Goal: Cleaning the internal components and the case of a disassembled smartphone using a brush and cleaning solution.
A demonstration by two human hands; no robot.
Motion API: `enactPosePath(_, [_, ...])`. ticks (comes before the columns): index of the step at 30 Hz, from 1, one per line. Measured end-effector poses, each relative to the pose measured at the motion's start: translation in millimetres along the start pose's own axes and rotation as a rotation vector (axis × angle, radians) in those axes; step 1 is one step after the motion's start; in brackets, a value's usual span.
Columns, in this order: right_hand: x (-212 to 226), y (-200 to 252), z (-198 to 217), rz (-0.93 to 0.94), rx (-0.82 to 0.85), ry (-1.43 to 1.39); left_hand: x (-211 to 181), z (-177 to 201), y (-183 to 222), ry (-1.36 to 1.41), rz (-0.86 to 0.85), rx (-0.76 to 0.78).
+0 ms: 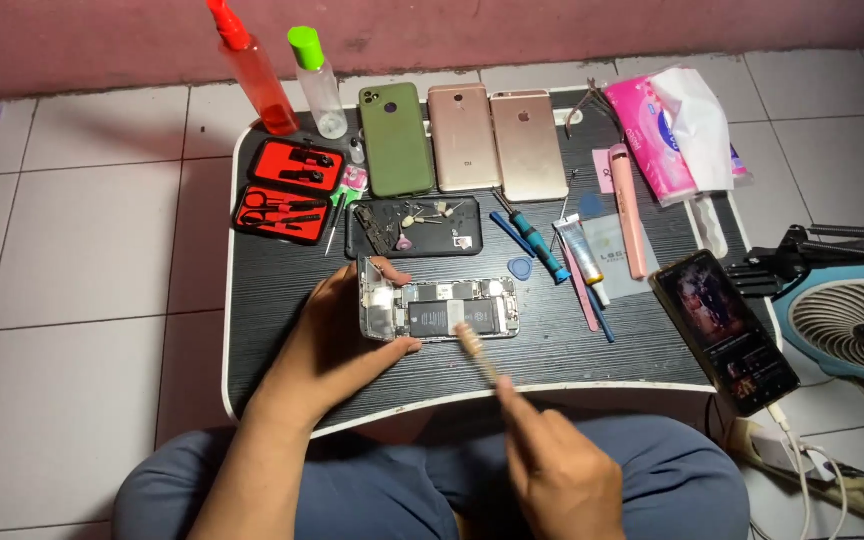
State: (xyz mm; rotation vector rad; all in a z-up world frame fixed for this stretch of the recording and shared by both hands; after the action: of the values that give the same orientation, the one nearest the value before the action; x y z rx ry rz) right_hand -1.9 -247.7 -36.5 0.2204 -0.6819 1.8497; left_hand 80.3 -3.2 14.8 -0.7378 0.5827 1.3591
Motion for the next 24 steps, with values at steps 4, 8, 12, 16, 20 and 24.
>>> enactPosePath(4, [-14, -9, 3, -0.191, 0.000, 0.034, 5, 0, 1, -0.105, 0.002, 0.006])
enactPosePath(8, [16, -18, -14, -0.028, 0.105, -0.030, -1, 1, -2, -0.070, -0.139, 0.020])
enactPosePath(12, [20, -18, -28, 0.015, 0.222, -0.058, 4, 0, -1, -0.111, -0.164, 0.096])
enactPosePath(16, [12, -27, -19, -0.040, 0.159, -0.025, 3, 4, 0, -0.051, -0.151, 0.095])
enactPosePath(20, [12, -25, -17, -0.081, 0.227, -0.230, 1, 5, 2, -0.049, -0.176, 0.095])
enactPosePath(24, [18, -21, -5, 0.024, 0.290, -0.360, 2, 4, 3, -0.065, -0.191, 0.077])
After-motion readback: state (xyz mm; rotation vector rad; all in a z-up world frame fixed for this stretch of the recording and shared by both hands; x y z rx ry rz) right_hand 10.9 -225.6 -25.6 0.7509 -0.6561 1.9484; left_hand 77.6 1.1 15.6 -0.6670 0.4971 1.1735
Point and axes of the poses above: each hand's wrist, its own y-axis away from the middle knuckle, its own z-axis out of the back of the hand, x = y × z, the point moved 8 cm from there along -y, towards the middle knuckle, and after that the axes turned 13 degrees about -y, right-handed, at the moved point
